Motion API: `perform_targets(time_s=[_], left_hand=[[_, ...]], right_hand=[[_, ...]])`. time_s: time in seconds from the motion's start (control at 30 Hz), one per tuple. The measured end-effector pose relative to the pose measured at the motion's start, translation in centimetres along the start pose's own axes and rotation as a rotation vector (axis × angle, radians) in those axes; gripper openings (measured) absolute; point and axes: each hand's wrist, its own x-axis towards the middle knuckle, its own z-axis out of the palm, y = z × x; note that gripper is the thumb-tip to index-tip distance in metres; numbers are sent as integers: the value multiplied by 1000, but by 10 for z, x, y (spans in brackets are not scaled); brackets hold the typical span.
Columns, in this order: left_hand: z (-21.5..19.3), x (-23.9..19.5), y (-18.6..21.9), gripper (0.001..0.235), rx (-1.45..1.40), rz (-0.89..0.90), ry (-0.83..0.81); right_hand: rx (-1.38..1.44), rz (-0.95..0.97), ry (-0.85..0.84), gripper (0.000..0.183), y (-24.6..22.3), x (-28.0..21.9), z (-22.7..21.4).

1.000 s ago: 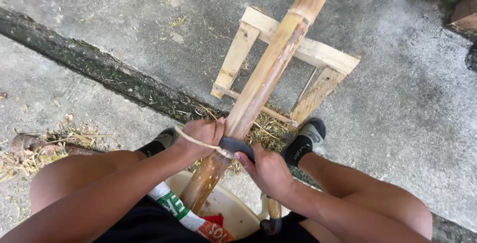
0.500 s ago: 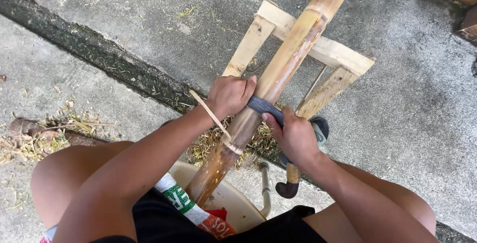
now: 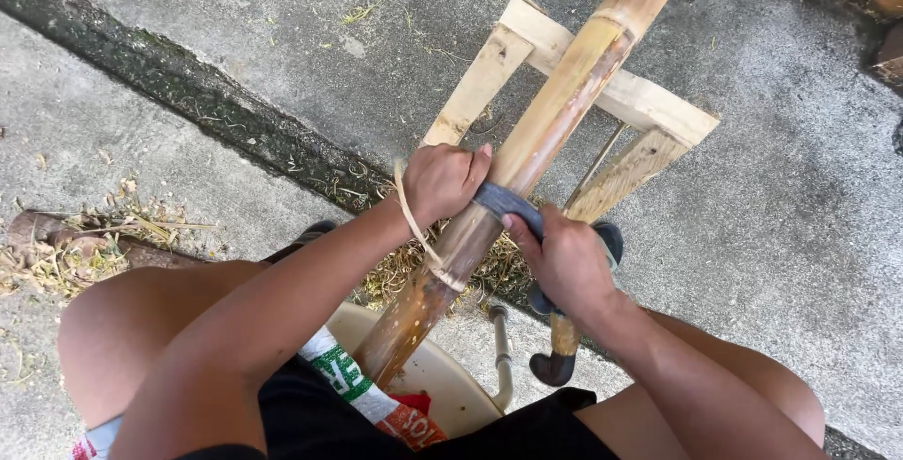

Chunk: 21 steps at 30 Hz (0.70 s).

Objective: The recorder is scraping the outer skin off a bamboo pole using a curved blade.

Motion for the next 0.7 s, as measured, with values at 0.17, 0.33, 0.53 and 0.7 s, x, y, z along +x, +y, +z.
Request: perform_targets(time_s=[0.17,0.33,0.53,0.7], left_hand=[[-6,-3,4,69,18,-41,-82],[5,15,2,67,-35,-41,-61],[3,-9,-1,68,-31,-33,-8],[-7,-18,2,69,8,2,-68]], right_hand=[[-30,1,22,45,-1,-9,9],[-35,-4,42,44,5,5,-4],[-14,-29,-29,44,0,-7,6],[-22,-37,-30,44,-5,-16,12]])
